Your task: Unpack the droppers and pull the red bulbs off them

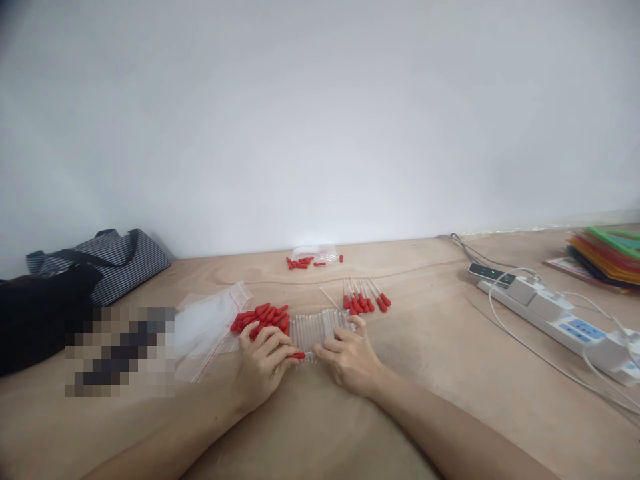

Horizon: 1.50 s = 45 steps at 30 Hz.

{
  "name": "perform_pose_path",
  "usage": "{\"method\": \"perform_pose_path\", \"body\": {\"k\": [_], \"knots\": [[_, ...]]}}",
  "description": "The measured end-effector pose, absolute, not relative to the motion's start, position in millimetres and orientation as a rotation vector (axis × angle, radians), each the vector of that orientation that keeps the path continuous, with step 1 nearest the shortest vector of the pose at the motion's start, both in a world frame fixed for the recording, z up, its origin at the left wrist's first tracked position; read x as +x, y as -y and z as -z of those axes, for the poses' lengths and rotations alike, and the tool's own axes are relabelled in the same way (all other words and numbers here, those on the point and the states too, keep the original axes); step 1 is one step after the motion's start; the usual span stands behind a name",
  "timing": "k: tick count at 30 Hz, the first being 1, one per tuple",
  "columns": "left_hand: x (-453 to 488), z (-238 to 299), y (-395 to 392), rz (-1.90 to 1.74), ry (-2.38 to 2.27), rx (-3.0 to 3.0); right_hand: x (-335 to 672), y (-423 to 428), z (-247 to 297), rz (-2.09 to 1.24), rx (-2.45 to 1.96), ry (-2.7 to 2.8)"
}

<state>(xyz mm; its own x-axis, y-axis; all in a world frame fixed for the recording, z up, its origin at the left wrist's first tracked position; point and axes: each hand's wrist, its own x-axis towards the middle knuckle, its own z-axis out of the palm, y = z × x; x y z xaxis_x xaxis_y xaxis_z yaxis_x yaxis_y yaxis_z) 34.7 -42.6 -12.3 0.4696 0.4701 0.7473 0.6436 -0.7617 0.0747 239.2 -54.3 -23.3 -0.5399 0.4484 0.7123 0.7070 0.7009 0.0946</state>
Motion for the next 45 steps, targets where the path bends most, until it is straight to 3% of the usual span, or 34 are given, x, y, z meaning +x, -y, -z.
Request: {"method": "perform_pose_path", "body": {"k": [45], "knots": [[40,14,46,1.123,0.882,-2.489,227,61,29,0.618,-0.946,2.261]]}}
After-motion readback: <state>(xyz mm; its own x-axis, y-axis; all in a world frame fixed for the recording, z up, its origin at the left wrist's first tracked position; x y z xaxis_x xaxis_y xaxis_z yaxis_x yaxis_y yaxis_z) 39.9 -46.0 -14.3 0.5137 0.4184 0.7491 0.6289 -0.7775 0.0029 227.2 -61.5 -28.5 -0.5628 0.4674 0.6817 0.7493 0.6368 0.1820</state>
